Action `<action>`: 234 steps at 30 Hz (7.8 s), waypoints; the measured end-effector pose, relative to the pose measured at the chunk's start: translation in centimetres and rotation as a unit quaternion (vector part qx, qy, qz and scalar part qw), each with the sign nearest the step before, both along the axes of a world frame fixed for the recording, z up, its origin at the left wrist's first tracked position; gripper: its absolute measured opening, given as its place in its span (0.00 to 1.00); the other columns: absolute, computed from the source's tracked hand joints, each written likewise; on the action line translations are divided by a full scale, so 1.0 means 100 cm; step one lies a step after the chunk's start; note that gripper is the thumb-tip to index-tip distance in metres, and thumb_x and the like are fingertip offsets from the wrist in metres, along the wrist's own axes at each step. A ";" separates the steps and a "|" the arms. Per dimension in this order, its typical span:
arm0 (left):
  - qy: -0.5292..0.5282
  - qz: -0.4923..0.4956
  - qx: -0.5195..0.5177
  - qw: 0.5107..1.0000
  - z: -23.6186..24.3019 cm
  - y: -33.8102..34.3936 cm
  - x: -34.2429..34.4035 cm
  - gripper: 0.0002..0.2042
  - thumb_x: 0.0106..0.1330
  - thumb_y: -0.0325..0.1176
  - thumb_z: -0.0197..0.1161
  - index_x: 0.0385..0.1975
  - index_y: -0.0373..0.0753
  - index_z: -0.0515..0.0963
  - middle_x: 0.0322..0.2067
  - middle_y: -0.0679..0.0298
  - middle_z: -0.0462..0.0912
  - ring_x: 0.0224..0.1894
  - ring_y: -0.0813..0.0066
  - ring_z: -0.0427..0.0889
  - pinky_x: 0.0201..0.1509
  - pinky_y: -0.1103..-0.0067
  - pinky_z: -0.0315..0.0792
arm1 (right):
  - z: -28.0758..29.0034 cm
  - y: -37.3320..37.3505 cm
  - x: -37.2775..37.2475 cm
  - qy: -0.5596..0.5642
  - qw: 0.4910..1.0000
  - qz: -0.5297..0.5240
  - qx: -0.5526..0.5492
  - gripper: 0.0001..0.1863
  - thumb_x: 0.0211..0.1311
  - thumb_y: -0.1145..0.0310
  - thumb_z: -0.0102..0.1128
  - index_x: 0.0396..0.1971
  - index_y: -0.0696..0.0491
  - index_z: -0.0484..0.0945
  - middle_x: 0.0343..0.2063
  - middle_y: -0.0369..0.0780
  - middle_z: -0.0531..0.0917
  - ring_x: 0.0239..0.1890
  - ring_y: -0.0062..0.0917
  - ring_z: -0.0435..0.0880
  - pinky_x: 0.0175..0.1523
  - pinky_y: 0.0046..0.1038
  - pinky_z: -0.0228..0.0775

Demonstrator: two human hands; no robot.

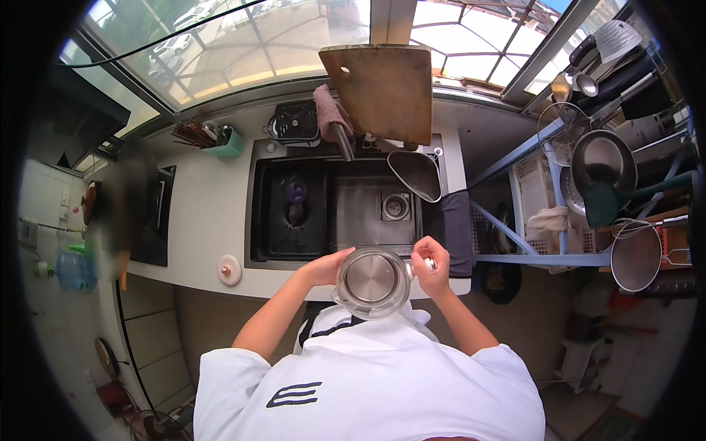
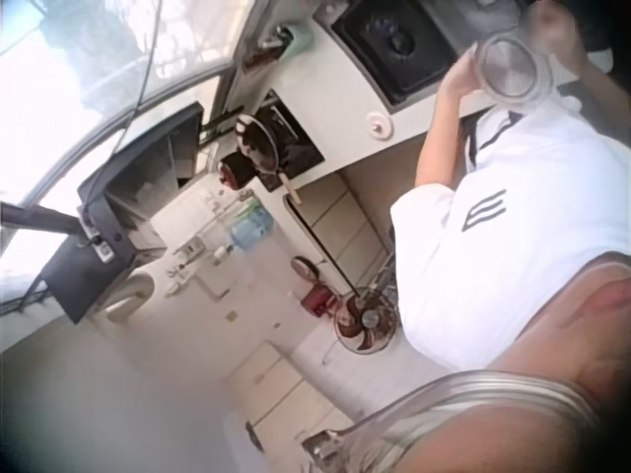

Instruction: The person rinses a glass kettle under a faucet, wipes its lid and inner rim with a cloth, and then carries the kettle to another room where they empty a tissue box.

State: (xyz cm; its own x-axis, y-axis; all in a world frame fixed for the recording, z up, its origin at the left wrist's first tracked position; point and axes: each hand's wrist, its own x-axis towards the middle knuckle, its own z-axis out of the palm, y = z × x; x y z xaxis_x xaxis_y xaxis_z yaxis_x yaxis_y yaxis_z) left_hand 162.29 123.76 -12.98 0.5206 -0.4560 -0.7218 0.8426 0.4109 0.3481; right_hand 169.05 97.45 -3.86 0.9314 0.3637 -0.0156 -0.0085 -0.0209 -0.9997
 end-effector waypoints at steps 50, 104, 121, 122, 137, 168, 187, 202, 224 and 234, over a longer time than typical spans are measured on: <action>-0.259 0.183 0.273 0.908 0.021 0.042 0.179 0.28 0.67 0.56 0.40 0.58 0.43 0.67 0.60 0.61 0.65 0.67 0.64 0.53 0.66 0.55 0.38 | -0.069 0.113 0.085 0.082 0.989 -0.123 -0.015 0.12 0.56 0.68 0.61 0.29 0.56 0.66 0.16 0.32 0.73 0.19 0.11 0.68 0.24 0.18 0.59; -0.202 0.184 0.306 0.912 0.012 0.018 0.166 0.29 0.70 0.54 0.37 0.50 0.32 0.70 0.48 0.56 0.76 0.52 0.67 0.72 0.58 0.75 0.60 | -0.057 0.101 0.040 0.063 0.984 -0.132 -0.103 0.14 0.54 0.71 0.57 0.21 0.53 0.59 0.14 0.32 0.61 0.18 0.13 0.58 0.22 0.20 0.52; -0.229 0.209 0.322 0.895 0.022 0.022 0.164 0.30 0.70 0.56 0.35 0.51 0.33 0.70 0.46 0.58 0.77 0.51 0.66 0.72 0.58 0.74 0.59 | -0.057 0.106 0.047 0.094 0.984 -0.140 -0.057 0.13 0.54 0.72 0.57 0.21 0.53 0.60 0.14 0.31 0.62 0.19 0.13 0.58 0.22 0.20 0.53; -0.255 0.203 0.327 0.887 0.023 0.022 0.168 0.30 0.70 0.56 0.35 0.50 0.32 0.70 0.45 0.59 0.77 0.50 0.67 0.73 0.58 0.74 0.60 | -0.060 0.108 0.043 0.080 0.984 -0.147 -0.056 0.13 0.54 0.72 0.57 0.21 0.53 0.60 0.14 0.31 0.62 0.19 0.13 0.58 0.22 0.20 0.52; -0.213 0.212 0.332 0.894 0.000 0.021 0.165 0.31 0.70 0.55 0.39 0.43 0.28 0.75 0.42 0.57 0.79 0.48 0.69 0.74 0.57 0.76 0.62 | -0.068 0.108 0.036 0.080 0.984 -0.124 -0.096 0.13 0.56 0.72 0.56 0.22 0.53 0.59 0.17 0.31 0.61 0.21 0.12 0.58 0.24 0.18 0.53; -0.202 0.196 0.321 0.904 0.000 0.018 0.164 0.32 0.69 0.57 0.37 0.46 0.30 0.74 0.46 0.56 0.76 0.52 0.65 0.71 0.57 0.75 0.60 | -0.077 0.105 0.038 0.114 0.979 -0.138 -0.093 0.13 0.55 0.72 0.56 0.21 0.52 0.59 0.15 0.30 0.61 0.20 0.11 0.59 0.23 0.18 0.52; -0.132 0.255 0.124 0.950 -0.022 0.033 0.142 0.37 0.67 0.63 0.33 0.58 0.32 0.64 0.58 0.55 0.66 0.63 0.61 0.59 0.65 0.64 0.50 | -0.063 0.092 0.064 0.068 0.981 -0.113 -0.140 0.16 0.54 0.69 0.60 0.21 0.53 0.59 0.13 0.31 0.61 0.18 0.10 0.58 0.21 0.18 0.52; -0.082 0.296 0.181 0.934 0.003 0.088 0.078 0.33 0.70 0.58 0.29 0.58 0.35 0.64 0.57 0.54 0.70 0.58 0.61 0.69 0.61 0.63 0.61 | -0.024 0.101 0.132 -0.050 0.775 0.232 -0.586 0.21 0.51 0.60 0.57 0.35 0.63 0.69 0.29 0.54 0.81 0.35 0.46 0.81 0.42 0.39 0.73; -0.105 0.147 0.284 0.942 -0.018 0.081 0.040 0.19 0.67 0.44 0.46 0.49 0.39 0.73 0.44 0.63 0.80 0.42 0.74 0.78 0.47 0.75 0.69 | 0.036 0.033 0.103 -0.160 0.614 0.318 -0.704 0.21 0.44 0.61 0.65 0.34 0.60 0.71 0.27 0.46 0.82 0.34 0.38 0.83 0.39 0.34 0.75; -0.112 0.079 0.244 0.960 -0.010 0.064 0.042 0.19 0.69 0.42 0.44 0.52 0.36 0.70 0.47 0.59 0.78 0.46 0.71 0.78 0.50 0.73 0.70 | 0.027 0.011 0.054 -0.206 0.738 0.265 -0.586 0.19 0.46 0.67 0.63 0.35 0.58 0.64 0.18 0.45 0.79 0.24 0.39 0.81 0.30 0.36 0.73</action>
